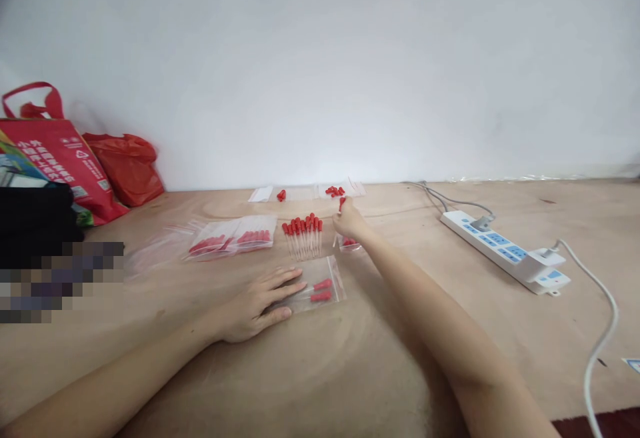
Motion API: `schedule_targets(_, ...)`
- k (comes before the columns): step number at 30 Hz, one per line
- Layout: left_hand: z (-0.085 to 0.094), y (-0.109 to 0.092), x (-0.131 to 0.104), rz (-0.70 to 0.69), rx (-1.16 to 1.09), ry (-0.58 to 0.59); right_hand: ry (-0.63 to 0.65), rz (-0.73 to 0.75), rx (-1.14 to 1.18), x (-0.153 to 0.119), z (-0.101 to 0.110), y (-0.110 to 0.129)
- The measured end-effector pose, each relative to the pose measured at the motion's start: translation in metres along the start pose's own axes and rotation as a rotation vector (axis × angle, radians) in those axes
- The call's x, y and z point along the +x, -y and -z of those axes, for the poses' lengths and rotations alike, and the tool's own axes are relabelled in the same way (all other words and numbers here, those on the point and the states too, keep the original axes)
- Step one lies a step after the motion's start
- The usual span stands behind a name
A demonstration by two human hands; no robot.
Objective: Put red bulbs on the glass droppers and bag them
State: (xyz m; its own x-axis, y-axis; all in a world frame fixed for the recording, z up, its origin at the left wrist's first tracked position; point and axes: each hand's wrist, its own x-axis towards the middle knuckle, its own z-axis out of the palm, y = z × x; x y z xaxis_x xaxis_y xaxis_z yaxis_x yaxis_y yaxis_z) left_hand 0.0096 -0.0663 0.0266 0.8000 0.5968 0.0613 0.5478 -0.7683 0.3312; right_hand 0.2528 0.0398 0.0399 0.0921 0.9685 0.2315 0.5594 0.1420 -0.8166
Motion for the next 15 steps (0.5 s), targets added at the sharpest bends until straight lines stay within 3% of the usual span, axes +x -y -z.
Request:
schedule_targets(3,0.0,0.001,0.0,0.002,-0.011,-0.006,-0.018,-0.071,0.192,-0.028,0.02,-0.015)
schedule_targets(5,0.0,0.001,0.0,0.009,-0.006,-0.001,-0.067,-0.087,0.291,-0.046,0.022,-0.024)
schedule_targets(9,0.0,0.0,0.001,0.023,0.018,0.014,-0.146,-0.149,0.461,-0.067,0.009,-0.029)
schedule_targets(15,0.002,-0.002,0.001,0.024,0.013,0.014,-0.138,-0.209,0.692,-0.079,-0.006,-0.017)
